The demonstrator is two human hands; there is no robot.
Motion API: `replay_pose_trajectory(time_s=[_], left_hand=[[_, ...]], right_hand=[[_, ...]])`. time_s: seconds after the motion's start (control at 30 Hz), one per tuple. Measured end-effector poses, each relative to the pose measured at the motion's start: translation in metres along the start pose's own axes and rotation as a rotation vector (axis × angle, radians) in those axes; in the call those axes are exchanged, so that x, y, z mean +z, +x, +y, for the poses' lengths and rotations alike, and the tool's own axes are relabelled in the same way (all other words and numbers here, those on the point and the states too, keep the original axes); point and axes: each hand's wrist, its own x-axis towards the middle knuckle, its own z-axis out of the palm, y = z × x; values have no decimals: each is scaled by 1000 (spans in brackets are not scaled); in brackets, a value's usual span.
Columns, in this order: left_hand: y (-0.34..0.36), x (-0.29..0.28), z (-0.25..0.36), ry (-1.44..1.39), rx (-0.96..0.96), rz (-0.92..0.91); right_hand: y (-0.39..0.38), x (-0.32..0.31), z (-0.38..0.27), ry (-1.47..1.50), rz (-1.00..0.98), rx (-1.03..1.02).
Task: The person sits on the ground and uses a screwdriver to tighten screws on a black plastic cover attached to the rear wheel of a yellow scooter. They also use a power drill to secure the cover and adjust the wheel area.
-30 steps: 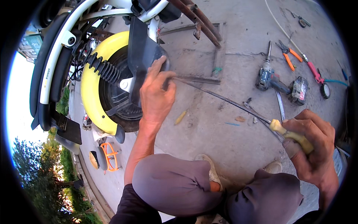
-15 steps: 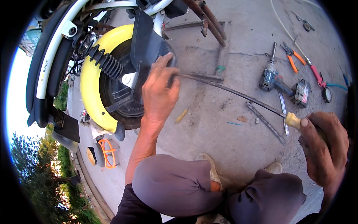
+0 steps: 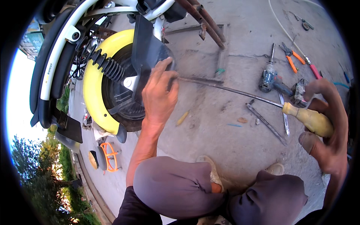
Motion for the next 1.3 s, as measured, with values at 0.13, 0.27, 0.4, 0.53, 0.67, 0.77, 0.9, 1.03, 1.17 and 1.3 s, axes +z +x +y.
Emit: replay_pose_trajectory(time_s=[0.13, 0.27, 0.4, 0.53, 0.67, 0.77, 0.9, 1.03, 1.17, 1.3], left_hand=[[-2, -6, -1, 40, 1, -18], [-7, -2, -7, 99, 84, 0], [-5, -5, -2, 89, 44, -1], [-2, -5, -2, 71, 34, 9], [-2, -4, -3, 76, 40, 12], [-3, -7, -5, 106, 32, 3], [-9, -8, -7, 113, 39, -2], [-3, -2, -3, 85, 71, 0], [-2, -4, -4, 73, 92, 5], [-4, 0, -5, 123, 124, -33]], right_hand=[[-23, 6, 34, -305, -1, -171], [-6, 16, 28, -370, 4, -502], [-10, 23, 30, -116, -12, -146], [-13, 21, 23, 137, -68, 242], [-16, 25, 24, 196, 5, 142], [-13, 34, 27, 185, 9, -78], [-25, 17, 70, 176, 14, -122], [-62, 9, 95, 356, 145, 226], [-90, 48, 134, 633, 217, 462], [-90, 71, 126, 815, 107, 563]])
